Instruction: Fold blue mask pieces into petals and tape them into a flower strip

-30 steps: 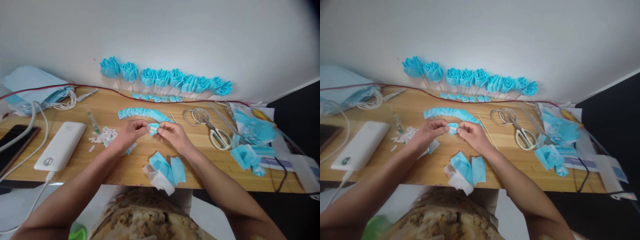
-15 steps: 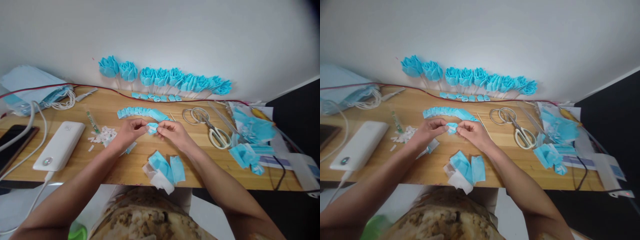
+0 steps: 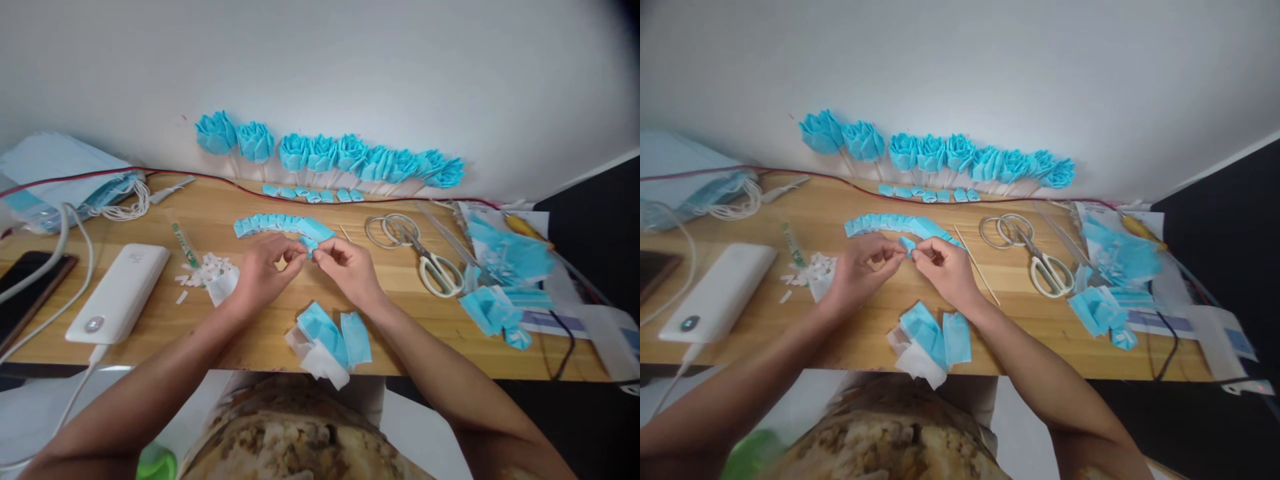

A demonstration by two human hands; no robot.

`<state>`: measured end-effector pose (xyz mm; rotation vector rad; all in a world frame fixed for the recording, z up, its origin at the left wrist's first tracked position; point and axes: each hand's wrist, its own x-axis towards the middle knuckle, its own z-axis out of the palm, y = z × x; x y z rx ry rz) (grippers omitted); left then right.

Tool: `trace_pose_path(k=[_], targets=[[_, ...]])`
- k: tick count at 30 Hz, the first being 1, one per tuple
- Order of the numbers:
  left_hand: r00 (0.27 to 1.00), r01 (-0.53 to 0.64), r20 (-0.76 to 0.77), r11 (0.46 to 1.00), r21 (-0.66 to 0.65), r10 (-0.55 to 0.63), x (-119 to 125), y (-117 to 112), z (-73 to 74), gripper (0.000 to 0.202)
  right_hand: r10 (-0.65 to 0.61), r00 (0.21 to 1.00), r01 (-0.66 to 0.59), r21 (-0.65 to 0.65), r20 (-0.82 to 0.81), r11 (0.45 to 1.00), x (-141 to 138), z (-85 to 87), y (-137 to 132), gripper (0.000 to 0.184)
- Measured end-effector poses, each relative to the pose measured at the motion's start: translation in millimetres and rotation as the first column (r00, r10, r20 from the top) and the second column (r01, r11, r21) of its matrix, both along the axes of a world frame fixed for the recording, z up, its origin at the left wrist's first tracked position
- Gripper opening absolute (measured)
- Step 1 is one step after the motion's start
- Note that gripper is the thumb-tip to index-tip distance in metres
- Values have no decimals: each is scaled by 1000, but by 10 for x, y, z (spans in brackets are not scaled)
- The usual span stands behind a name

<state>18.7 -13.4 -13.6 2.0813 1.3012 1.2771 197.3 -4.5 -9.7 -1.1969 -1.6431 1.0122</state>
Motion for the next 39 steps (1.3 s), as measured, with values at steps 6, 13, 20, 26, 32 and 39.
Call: trace_pose_path(k=[6, 13, 20, 26, 32, 39], targets=[[997, -36, -61, 999, 26, 37, -7, 15, -40, 10, -10, 999, 6, 79, 47, 997, -26, -48, -25, 13], [998, -39, -47, 999, 28, 41, 19, 3, -47, 11, -41, 987, -2, 268, 157, 963, -39, -64, -47, 12], [1000, -15, -24, 1000, 1, 15, 20, 2, -47, 13, -31, 983, -27, 313, 181, 949, -31, -60, -41, 12], [999, -18, -30, 1000, -6, 18, 25, 2, -69, 11, -43, 976, -29, 326, 212, 945, -31, -66, -42, 13], [1000, 8, 14, 998, -56, -7, 26, 11, -54, 15, -34, 980, -35, 338, 195, 941, -35, -86, -36, 12], [989, 9, 144, 965, -262, 30, 15, 11, 16, 14, 6, 998, -13, 103, 66, 995, -26, -51, -10, 12]])
